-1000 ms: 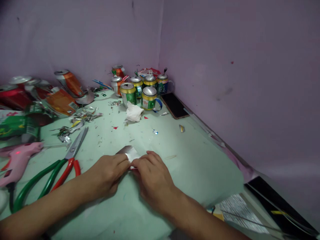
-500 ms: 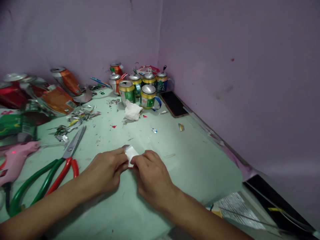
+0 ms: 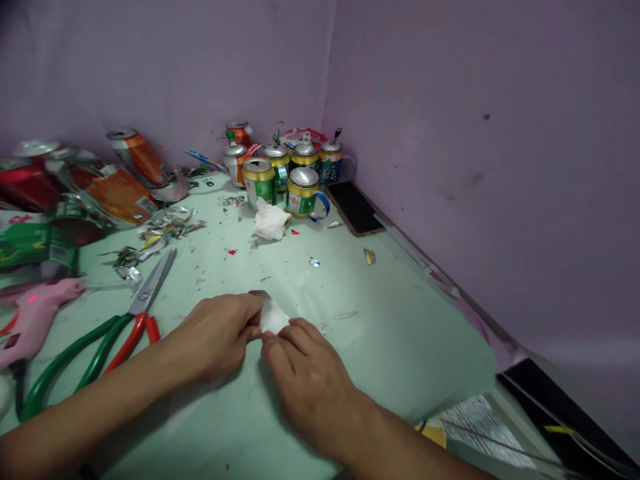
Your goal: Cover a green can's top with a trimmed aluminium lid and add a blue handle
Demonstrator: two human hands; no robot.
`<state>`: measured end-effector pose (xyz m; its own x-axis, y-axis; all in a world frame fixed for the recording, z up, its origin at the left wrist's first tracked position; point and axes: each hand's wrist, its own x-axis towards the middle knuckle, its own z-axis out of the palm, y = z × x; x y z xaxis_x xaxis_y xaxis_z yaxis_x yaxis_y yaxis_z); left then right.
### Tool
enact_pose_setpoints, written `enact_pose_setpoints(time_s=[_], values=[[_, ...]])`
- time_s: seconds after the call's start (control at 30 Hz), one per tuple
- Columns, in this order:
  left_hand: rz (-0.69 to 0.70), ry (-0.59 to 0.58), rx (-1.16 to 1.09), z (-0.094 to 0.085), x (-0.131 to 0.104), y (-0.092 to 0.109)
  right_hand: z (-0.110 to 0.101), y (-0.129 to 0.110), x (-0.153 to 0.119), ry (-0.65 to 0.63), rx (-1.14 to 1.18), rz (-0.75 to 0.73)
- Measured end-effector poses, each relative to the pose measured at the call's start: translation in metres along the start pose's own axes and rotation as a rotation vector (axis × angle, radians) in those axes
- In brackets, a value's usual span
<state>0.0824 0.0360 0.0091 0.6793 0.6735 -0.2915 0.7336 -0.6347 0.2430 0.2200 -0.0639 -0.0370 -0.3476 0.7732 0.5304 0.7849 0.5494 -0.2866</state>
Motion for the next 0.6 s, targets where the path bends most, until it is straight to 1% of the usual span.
enact_pose_setpoints(time_s=[0.13,0.27,0.33,0.43,0.53,0.6], values=[[-0.015,0.015,0.013,0.001,0.000,0.002,0.002,0.000,0.002,-0.015,-0.040,-0.045],[-0.025,0.069,0.018,0.007,-0.005,0.002,0.002,-0.002,0.001,-0.012,-0.080,-0.101],[-0.028,0.106,0.016,0.012,-0.008,0.000,0.000,-0.004,0.001,-0.021,-0.077,-0.087],[-0.022,0.158,0.015,0.018,-0.012,-0.001,-0.004,-0.007,0.003,-0.077,-0.034,-0.034],[-0.006,0.188,0.007,0.025,-0.014,0.000,-0.008,-0.010,0.005,-0.120,0.022,0.032],[0.005,0.196,-0.010,0.027,-0.014,0.000,-0.010,-0.010,0.006,-0.138,0.043,0.047]])
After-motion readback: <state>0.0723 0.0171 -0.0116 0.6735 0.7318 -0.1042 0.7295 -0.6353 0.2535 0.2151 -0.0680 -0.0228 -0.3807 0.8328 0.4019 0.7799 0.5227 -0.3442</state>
